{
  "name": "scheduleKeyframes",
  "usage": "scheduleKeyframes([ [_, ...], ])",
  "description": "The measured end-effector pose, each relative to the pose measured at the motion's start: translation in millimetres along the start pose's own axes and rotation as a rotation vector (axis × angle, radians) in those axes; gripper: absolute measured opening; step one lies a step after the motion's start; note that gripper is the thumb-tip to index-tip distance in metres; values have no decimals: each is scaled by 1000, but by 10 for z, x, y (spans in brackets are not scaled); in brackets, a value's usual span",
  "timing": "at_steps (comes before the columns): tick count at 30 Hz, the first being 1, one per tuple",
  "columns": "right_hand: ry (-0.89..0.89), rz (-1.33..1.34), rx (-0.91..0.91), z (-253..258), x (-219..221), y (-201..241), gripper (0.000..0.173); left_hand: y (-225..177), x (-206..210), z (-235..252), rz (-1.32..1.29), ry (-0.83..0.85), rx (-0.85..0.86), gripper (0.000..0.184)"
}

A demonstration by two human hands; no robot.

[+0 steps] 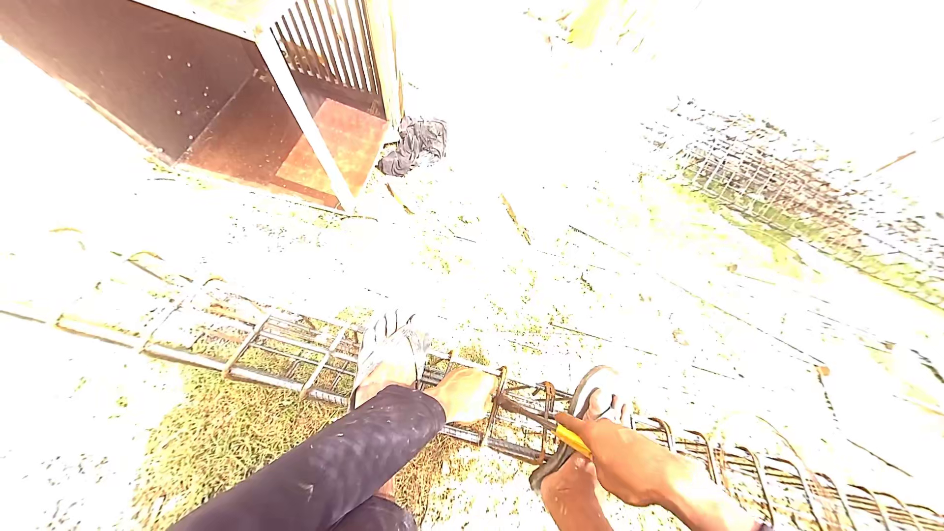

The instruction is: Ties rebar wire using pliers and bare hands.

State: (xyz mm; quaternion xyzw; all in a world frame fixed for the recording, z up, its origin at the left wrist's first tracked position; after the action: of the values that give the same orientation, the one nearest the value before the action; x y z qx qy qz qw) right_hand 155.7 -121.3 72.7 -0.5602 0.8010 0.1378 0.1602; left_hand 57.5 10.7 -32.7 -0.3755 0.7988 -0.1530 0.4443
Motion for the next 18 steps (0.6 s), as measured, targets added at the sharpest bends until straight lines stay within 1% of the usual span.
scheduleKeyframes([
  [2, 16, -54, 65, -71, -23, 116, 81, 0, 14, 3, -6, 7, -5, 30],
  [4, 12, -103, 98, -117, -59, 212, 76, -13, 17, 18, -7, 2, -1, 30],
  [5, 2, -115, 95, -123, -74, 245, 70, -17, 22, 25, -3, 0, 3, 29],
  [6, -4, -121, 85, -119, -84, 260, 68, -17, 28, 26, -2, 0, 5, 28],
  [9, 40, -100, 18, -49, -71, 184, 75, 2, 33, 16, -18, -3, 9, 29],
  [10, 72, -77, -21, 11, -33, 113, 72, 7, 34, 11, -27, 1, 5, 30],
  [12, 142, -19, -72, 168, 84, -47, 50, 22, 36, 23, -46, 4, -4, 32],
  [13, 158, 7, -51, 250, 146, -137, 40, 28, 35, 42, -56, 3, -2, 31],
  [14, 154, 22, -5, 332, 197, -221, 39, 41, 32, 63, -66, -3, 1, 32],
  [16, 131, 27, 74, 435, 208, -301, 51, 92, 12, 96, -94, -24, 7, 33],
  [18, 133, 39, 101, 474, 167, -319, 61, 142, 7, 108, -127, -39, 17, 33],
])
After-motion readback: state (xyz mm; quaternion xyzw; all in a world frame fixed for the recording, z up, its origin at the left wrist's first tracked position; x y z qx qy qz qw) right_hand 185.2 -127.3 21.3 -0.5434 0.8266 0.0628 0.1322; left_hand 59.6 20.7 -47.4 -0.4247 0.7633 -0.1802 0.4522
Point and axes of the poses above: each hand's wrist, its own z-axis towards the middle knuckle, its own x-axis out of the palm, y = z × x, the point moved 9 cm from there along z, towards the middle knuckle, and after that the axes turned 4 degrees about y, right-handed, at the moved point
